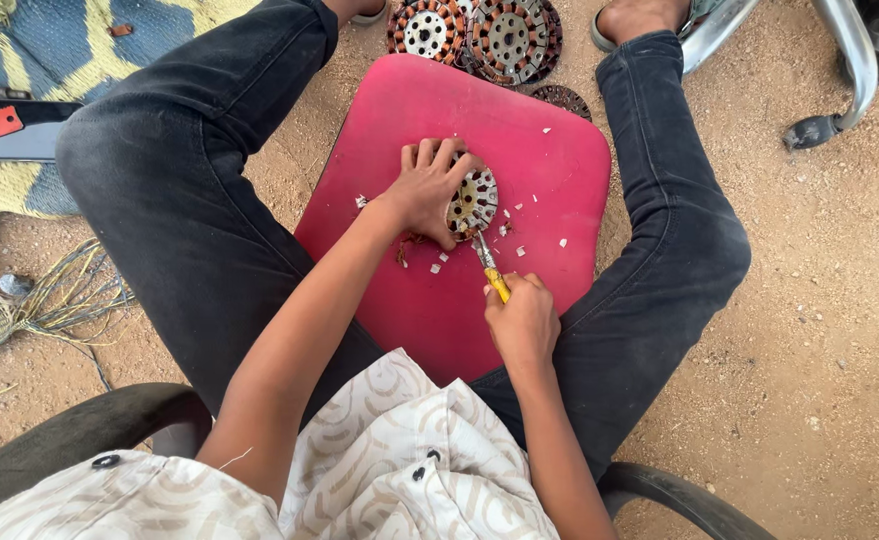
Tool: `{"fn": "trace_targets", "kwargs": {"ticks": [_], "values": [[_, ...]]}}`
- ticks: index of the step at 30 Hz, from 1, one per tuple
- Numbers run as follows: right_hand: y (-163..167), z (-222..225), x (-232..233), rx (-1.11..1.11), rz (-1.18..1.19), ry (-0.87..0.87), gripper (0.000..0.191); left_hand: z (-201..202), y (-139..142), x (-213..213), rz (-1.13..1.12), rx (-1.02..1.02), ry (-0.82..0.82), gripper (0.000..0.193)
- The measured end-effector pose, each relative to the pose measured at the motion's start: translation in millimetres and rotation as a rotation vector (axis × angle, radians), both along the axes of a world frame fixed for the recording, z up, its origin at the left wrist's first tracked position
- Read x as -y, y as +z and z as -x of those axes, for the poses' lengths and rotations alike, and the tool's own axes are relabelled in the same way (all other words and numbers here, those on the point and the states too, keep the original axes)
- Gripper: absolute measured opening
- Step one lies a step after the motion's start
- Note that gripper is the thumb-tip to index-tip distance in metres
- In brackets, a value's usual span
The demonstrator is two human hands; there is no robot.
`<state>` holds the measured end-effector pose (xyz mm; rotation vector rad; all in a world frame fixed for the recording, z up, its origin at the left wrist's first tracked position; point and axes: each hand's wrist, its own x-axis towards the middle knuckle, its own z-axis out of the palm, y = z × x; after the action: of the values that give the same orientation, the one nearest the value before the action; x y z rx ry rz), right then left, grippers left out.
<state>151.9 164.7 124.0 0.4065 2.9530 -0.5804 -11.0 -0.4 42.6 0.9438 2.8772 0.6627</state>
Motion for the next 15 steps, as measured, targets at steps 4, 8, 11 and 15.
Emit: {"fn": "trace_targets", "kwargs": {"ticks": [4,8,11,15], "values": [[0.3,0.3,-0.3,-0.005,0.007,0.0,0.021,0.2,-0.2,0.0,0.025,0.011,0.002,0.129],[1.6,-0.5,-0.1,-0.029,0.01,0.009,0.022,0.2,0.2,-1.3,0.012,-0.011,-0.002,0.131],[1.6,0.4,0.5,-0.012,0.002,-0.002,0.022,0.6,1.5,-1.3,0.02,-0.019,-0.003,0.125],[-6.3,5.0,-0.9,-0.053,0.001,0.023,0.021,1.3,3.2,-0.7,0.02,0.01,-0.008,0.123]]}}
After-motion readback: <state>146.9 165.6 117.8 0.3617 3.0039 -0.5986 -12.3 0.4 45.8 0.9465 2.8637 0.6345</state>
